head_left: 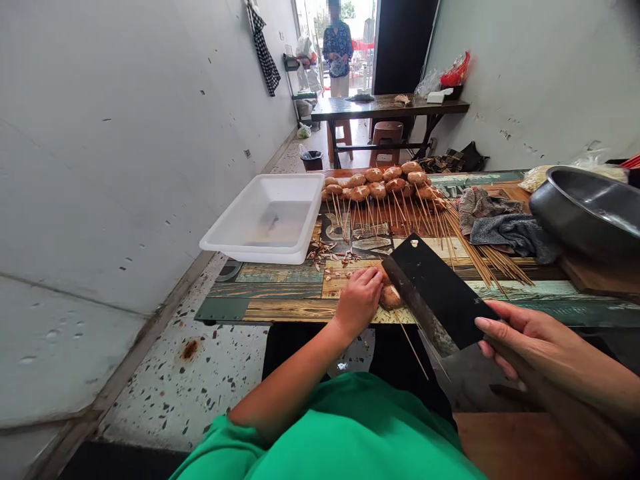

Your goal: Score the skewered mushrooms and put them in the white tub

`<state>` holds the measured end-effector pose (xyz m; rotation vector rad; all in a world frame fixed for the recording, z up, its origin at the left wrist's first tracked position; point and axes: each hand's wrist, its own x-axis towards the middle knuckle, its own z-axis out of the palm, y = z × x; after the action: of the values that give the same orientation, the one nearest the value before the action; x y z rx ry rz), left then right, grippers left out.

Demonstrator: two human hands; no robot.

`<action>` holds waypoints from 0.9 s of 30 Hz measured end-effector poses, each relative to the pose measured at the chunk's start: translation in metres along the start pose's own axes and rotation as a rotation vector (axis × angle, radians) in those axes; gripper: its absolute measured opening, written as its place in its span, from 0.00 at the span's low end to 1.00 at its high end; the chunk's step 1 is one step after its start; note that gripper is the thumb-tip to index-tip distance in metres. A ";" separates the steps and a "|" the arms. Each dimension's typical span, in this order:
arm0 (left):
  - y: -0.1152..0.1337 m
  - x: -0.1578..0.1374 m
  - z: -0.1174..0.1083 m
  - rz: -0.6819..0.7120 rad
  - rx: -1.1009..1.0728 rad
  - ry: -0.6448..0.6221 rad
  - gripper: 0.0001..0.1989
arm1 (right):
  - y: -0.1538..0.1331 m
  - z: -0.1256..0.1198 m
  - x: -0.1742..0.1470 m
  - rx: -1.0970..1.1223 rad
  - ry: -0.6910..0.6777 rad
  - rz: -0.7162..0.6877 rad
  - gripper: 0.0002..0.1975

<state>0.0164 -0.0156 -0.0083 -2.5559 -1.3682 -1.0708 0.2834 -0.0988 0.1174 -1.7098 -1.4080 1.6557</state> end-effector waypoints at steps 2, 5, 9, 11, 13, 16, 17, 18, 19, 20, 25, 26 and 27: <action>-0.001 0.000 0.001 0.028 0.009 0.032 0.13 | 0.000 -0.001 0.001 0.005 -0.003 0.011 0.29; -0.001 0.000 0.002 0.032 0.016 0.041 0.13 | -0.002 -0.001 -0.001 0.004 0.005 0.012 0.29; -0.002 -0.001 0.002 0.043 0.025 0.039 0.12 | -0.007 0.002 -0.005 0.000 0.016 0.031 0.29; -0.002 -0.001 0.002 0.041 0.019 0.033 0.12 | -0.010 0.004 -0.006 0.010 0.034 0.042 0.28; -0.003 -0.001 0.002 0.038 0.004 0.036 0.12 | -0.014 0.006 -0.003 0.030 0.063 0.058 0.24; -0.003 0.000 0.003 0.047 -0.010 0.059 0.11 | -0.021 0.007 0.009 0.051 0.060 0.088 0.22; -0.003 0.000 0.003 0.048 -0.009 0.062 0.11 | -0.023 0.006 0.014 0.050 0.045 0.088 0.24; -0.003 0.000 0.003 0.047 -0.007 0.063 0.11 | -0.025 0.005 0.019 0.047 0.028 0.082 0.26; -0.003 0.000 0.003 0.045 -0.004 0.063 0.11 | -0.026 0.003 0.023 0.043 0.015 0.072 0.28; -0.003 0.000 0.003 0.043 -0.002 0.063 0.11 | -0.027 0.001 0.025 0.037 0.009 0.059 0.29; -0.002 0.001 0.001 0.026 -0.025 0.064 0.11 | -0.028 -0.008 0.011 -0.229 0.086 -0.134 0.22; -0.002 0.001 0.001 0.023 -0.036 0.062 0.11 | -0.027 -0.008 0.007 -0.354 0.135 -0.224 0.20; -0.002 0.001 0.002 0.023 -0.048 0.060 0.10 | -0.025 -0.006 0.002 -0.488 0.190 -0.326 0.19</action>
<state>0.0158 -0.0131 -0.0096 -2.5433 -1.3125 -1.1796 0.2787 -0.0841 0.1385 -1.6967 -1.9787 1.0025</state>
